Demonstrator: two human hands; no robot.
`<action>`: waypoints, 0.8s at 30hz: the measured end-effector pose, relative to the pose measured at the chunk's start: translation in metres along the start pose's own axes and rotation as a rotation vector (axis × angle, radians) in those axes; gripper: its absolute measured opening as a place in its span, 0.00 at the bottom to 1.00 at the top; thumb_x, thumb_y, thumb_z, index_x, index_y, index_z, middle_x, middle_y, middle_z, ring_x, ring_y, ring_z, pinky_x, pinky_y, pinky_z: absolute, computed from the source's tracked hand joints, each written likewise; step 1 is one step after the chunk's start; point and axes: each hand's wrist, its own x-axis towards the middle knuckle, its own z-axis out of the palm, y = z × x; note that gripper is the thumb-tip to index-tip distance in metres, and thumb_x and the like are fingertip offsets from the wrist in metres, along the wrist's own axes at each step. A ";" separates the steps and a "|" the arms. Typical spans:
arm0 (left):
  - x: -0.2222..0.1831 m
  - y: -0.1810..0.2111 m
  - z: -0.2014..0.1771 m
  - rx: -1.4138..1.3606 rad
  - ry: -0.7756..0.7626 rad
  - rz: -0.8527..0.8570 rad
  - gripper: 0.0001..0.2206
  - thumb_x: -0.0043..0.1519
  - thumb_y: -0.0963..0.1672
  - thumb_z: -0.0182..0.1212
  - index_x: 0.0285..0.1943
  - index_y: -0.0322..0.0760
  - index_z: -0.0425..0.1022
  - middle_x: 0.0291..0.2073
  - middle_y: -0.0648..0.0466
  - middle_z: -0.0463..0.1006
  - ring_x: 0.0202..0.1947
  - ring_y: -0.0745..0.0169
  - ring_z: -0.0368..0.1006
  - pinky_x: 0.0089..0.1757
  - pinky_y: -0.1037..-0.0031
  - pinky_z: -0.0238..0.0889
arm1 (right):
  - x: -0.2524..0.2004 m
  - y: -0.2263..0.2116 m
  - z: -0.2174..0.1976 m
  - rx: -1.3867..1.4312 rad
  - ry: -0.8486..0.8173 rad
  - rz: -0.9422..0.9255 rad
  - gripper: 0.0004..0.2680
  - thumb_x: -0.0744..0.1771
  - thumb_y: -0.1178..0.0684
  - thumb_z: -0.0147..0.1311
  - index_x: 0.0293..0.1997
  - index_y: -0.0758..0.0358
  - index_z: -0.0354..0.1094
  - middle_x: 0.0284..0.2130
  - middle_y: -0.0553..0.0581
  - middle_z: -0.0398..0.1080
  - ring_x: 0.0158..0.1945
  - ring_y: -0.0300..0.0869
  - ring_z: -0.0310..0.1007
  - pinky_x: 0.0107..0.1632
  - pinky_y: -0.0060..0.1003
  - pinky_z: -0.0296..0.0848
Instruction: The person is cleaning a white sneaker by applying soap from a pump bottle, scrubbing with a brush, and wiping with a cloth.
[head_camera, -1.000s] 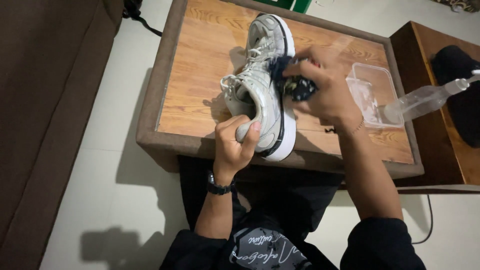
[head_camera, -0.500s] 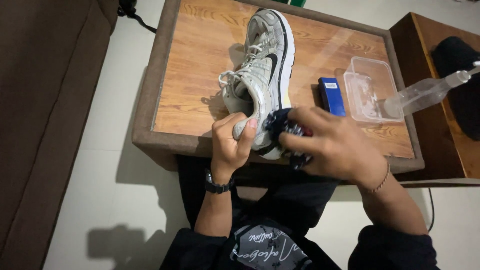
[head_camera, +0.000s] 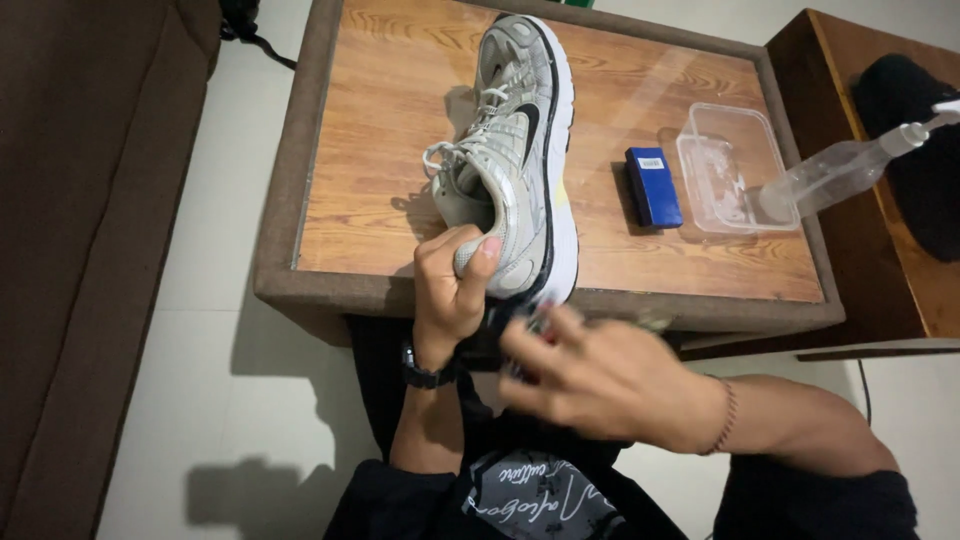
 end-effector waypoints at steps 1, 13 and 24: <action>-0.002 0.000 0.001 0.001 -0.003 0.002 0.17 0.65 0.44 0.48 0.22 0.32 0.58 0.18 0.53 0.59 0.21 0.65 0.48 0.27 0.71 0.49 | -0.002 0.003 0.002 -0.001 0.003 0.003 0.04 0.64 0.57 0.52 0.38 0.50 0.66 0.43 0.59 0.62 0.44 0.53 0.65 0.13 0.32 0.70; -0.001 0.000 0.002 -0.009 0.034 -0.009 0.16 0.63 0.44 0.51 0.22 0.32 0.58 0.18 0.54 0.60 0.21 0.65 0.49 0.27 0.73 0.50 | -0.017 0.185 0.002 0.278 0.553 0.137 0.18 0.58 0.51 0.74 0.45 0.69 0.74 0.40 0.65 0.65 0.38 0.51 0.66 0.37 0.43 0.68; 0.000 -0.001 0.002 0.029 0.032 0.014 0.17 0.64 0.44 0.51 0.21 0.32 0.58 0.17 0.54 0.60 0.20 0.65 0.49 0.26 0.73 0.50 | 0.018 0.197 0.047 0.225 0.550 0.321 0.18 0.55 0.58 0.78 0.47 0.65 0.79 0.35 0.57 0.66 0.34 0.44 0.61 0.37 0.37 0.63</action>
